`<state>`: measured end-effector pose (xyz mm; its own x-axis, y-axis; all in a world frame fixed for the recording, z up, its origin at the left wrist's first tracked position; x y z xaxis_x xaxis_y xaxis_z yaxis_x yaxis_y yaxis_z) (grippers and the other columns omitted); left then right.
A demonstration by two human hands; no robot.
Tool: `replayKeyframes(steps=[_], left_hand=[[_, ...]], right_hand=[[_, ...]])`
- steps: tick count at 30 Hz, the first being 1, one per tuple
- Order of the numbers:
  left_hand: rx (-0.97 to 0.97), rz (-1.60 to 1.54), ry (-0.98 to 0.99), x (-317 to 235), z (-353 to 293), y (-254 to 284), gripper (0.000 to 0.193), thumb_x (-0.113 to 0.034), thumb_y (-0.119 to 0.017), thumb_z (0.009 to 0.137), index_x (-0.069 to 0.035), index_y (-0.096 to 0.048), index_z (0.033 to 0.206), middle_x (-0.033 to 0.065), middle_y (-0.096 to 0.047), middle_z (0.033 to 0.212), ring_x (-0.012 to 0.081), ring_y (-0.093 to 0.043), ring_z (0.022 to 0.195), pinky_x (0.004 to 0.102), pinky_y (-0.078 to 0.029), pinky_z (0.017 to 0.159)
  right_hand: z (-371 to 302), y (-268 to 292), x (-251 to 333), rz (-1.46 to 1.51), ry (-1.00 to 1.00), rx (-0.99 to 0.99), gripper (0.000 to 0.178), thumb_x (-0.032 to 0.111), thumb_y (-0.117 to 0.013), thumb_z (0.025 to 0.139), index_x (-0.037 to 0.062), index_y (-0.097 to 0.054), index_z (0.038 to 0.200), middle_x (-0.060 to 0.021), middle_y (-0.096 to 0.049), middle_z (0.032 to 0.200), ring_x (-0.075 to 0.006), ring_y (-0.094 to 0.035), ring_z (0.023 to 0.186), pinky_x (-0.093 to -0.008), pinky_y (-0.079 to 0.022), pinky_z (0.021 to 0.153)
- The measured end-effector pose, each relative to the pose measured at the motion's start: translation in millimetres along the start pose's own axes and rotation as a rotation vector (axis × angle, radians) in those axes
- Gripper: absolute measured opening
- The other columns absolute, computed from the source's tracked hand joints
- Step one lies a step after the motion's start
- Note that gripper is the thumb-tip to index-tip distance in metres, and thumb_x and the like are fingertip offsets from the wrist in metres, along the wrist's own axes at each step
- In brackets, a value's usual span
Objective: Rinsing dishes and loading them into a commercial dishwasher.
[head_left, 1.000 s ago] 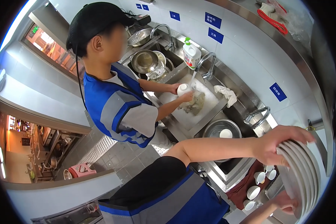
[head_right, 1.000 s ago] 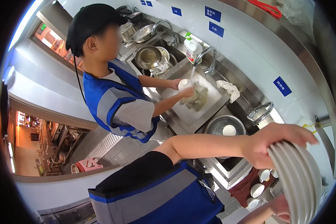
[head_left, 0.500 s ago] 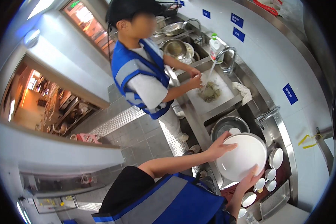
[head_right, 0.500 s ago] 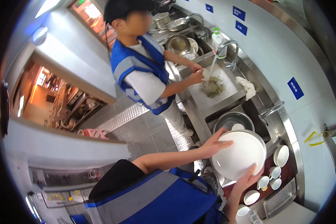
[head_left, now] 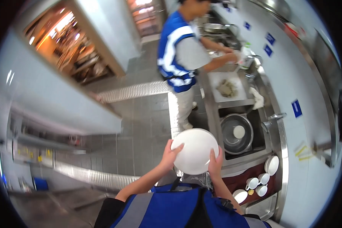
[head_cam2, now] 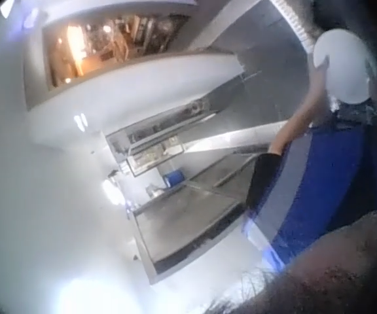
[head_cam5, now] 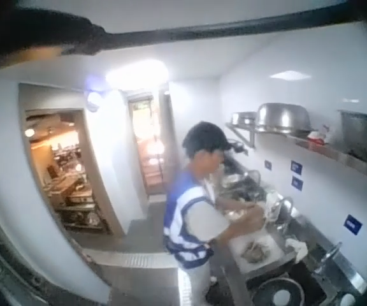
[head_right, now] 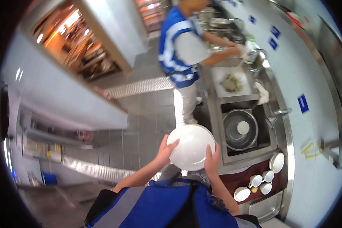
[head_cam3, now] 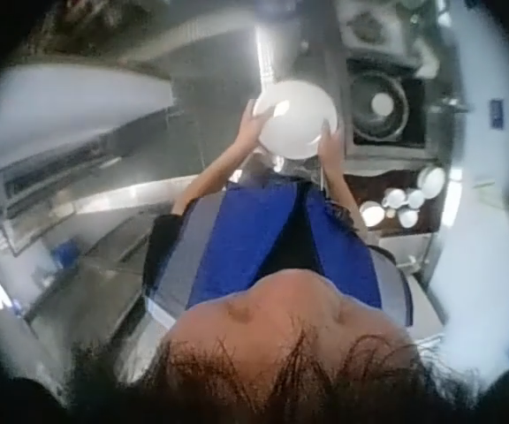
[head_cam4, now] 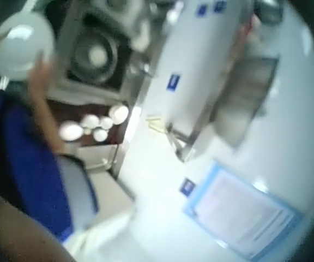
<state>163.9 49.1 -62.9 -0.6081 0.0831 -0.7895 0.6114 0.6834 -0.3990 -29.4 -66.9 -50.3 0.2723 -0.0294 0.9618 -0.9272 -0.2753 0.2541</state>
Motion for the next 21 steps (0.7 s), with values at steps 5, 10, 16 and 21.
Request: replayKeyframes(steps=[5,10,16,21], left_hand=[[-0.282,-0.108,-0.140,-21.9,-63.1,116.0,0.025,-0.015,-0.061,0.083,-0.006,-0.040,0.093,0.0082,-0.056,0.086,0.0142,-0.056,0.078,0.0292,-0.048,0.065],[-0.570,-0.266,-0.239,-27.4,-164.9,247.6,0.024,-0.015,-0.060,0.083,-0.006,-0.040,0.093,0.0079,-0.055,0.085,0.0132,-0.055,0.076,0.0279,-0.048,0.063],[-0.795,-0.341,-0.326,-19.8,-277.4,371.0,0.024,-0.014,-0.059,0.084,-0.005,-0.040,0.095,0.0102,-0.056,0.090,0.0159,-0.057,0.079,0.0298,-0.050,0.064],[-0.913,-0.476,-0.376,-19.7,-331.9,440.6,0.029,-0.013,-0.059,0.084,-0.001,-0.040,0.102,0.0133,-0.056,0.097,0.0194,-0.058,0.085,0.0311,-0.050,0.070]], right_hand=[[-43.5,-108.4,41.5,0.078,0.058,0.290,0.044,0.024,-0.051,0.088,-0.0070,-0.042,0.117,-0.0186,-0.056,0.106,-0.0216,-0.054,0.096,-0.0300,-0.041,0.084],[-144.8,-238.2,59.8,0.068,0.057,0.673,0.038,0.024,-0.051,0.088,-0.0039,-0.044,0.114,-0.0147,-0.057,0.102,-0.0185,-0.054,0.093,-0.0288,-0.041,0.082],[-270.0,-345.7,67.1,0.042,0.093,0.991,0.039,0.023,-0.051,0.089,-0.0046,-0.043,0.115,-0.0141,-0.056,0.104,-0.0182,-0.053,0.093,-0.0283,-0.042,0.082],[-338.7,-417.0,76.7,0.001,0.117,1.130,0.039,0.023,-0.051,0.089,-0.0046,-0.043,0.114,-0.0148,-0.055,0.104,-0.0184,-0.053,0.094,-0.0285,-0.042,0.082]])
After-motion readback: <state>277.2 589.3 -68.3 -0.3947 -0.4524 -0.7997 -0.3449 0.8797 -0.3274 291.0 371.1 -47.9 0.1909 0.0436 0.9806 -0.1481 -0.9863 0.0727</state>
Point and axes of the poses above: each hand's wrist, its own z-axis towards the middle knuckle, its own y-axis out of the back of the hand, x = y × z, the point moved 9 cm from there along z, towards the middle knuckle
